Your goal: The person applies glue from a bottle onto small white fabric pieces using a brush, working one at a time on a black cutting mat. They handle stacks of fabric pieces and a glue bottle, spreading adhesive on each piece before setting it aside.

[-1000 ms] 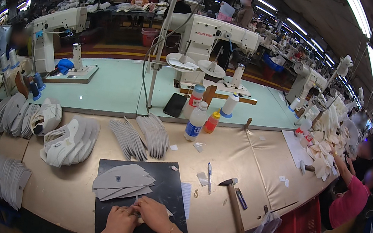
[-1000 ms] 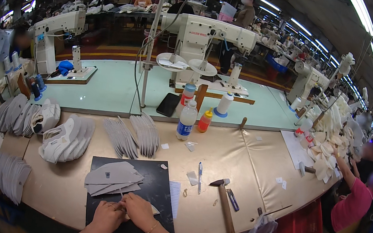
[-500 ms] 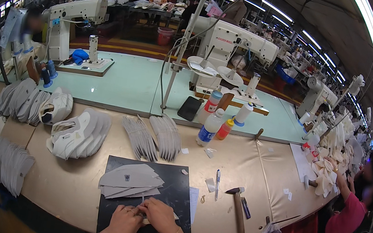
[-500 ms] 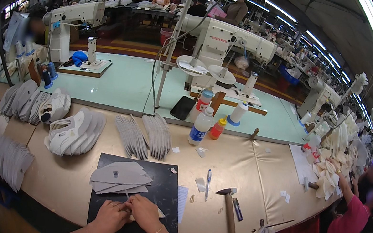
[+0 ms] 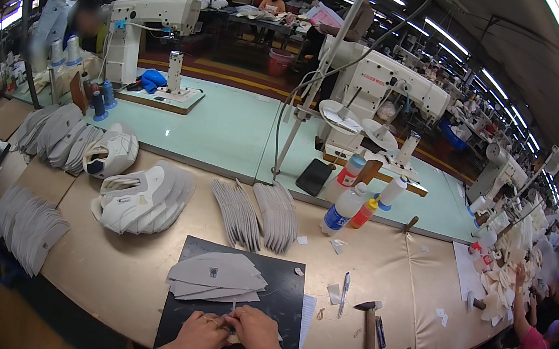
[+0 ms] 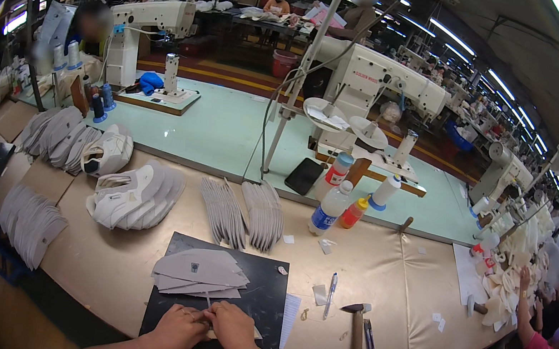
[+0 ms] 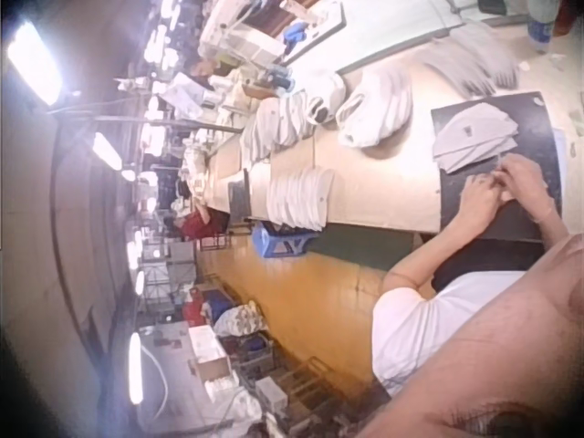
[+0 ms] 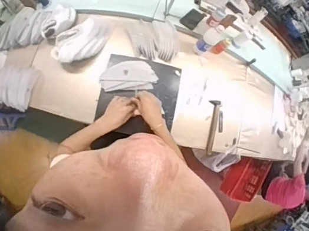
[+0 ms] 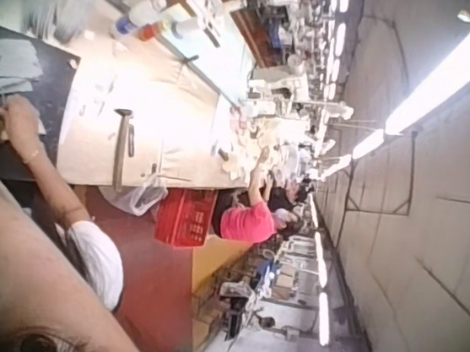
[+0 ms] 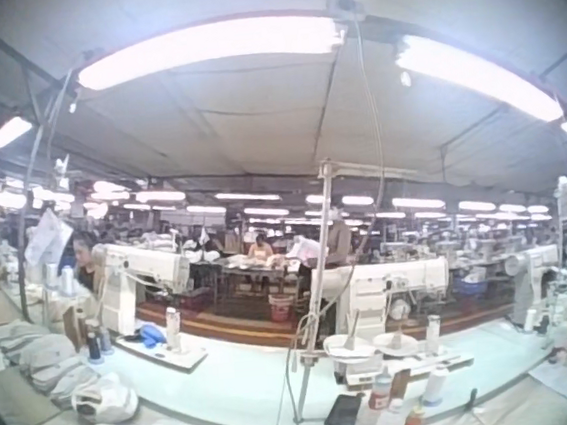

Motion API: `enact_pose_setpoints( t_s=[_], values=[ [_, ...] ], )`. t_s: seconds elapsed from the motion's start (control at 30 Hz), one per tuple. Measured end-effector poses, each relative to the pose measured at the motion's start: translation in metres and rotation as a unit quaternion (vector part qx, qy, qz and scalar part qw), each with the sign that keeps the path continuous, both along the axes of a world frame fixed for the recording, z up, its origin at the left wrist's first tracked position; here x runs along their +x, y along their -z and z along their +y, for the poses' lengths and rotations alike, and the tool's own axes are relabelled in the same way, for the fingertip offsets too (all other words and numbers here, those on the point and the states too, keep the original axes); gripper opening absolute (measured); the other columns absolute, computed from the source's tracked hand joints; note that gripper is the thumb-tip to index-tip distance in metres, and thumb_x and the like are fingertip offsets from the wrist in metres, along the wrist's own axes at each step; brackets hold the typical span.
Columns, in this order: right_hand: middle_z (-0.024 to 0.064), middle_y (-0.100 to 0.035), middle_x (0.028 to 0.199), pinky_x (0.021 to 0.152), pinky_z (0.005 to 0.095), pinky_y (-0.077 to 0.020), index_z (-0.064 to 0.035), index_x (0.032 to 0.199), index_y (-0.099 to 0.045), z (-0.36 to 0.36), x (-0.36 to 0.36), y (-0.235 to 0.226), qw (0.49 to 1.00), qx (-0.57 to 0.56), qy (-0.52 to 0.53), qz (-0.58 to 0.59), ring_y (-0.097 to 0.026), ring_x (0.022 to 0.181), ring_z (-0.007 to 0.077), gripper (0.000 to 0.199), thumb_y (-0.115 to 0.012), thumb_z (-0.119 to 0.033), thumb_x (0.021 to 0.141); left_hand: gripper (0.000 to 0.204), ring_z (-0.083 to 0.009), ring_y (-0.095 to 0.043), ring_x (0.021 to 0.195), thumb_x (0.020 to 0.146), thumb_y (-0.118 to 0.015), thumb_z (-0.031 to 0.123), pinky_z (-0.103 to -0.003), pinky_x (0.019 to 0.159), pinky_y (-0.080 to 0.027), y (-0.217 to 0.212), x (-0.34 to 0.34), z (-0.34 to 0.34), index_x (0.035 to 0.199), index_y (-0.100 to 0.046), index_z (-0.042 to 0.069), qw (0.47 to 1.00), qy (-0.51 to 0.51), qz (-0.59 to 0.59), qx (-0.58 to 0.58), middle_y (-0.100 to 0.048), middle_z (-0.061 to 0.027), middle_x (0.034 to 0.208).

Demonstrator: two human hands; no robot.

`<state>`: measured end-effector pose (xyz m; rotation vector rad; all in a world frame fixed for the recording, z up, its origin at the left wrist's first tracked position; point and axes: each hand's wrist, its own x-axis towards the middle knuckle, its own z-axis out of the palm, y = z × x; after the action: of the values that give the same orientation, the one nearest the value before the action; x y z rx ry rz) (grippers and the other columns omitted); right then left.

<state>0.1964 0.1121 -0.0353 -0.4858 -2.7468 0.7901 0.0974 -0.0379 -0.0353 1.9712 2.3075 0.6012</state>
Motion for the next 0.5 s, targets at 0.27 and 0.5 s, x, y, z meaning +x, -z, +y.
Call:
enact_pose_setpoints(
  t_s=[0.27,0.5],
  values=[
    [0.0024,-0.067,0.087,0.072,0.0381,-0.055,-0.0122,0.091,-0.07,0.0006,0.0051,-0.0038,0.998,0.035,-0.037,-0.021,-0.067,0.087,0.0247,0.011,-0.065,-0.021,0.094,0.021,-0.0212,-0.066,0.108,0.086,-0.074,0.029,-0.036,0.09,-0.045,-0.0008,-0.0008,-0.0009,0.093,-0.073,0.01,1.0,0.004,0.003,-0.017,-0.071,-0.005,0.113],
    [0.0057,-0.068,0.083,0.07,0.0364,-0.0546,-0.0104,0.088,-0.074,0.0001,0.0011,-0.0066,1.0,0.008,0.001,-0.024,-0.068,0.081,0.0265,0.014,-0.073,-0.024,0.089,0.024,-0.0239,-0.065,0.11,0.084,-0.075,0.029,-0.037,0.093,-0.043,0.0004,-0.002,-0.0018,0.093,-0.074,0.007,0.999,0.006,-0.023,-0.038,-0.071,-0.0092,0.116]
  ],
)
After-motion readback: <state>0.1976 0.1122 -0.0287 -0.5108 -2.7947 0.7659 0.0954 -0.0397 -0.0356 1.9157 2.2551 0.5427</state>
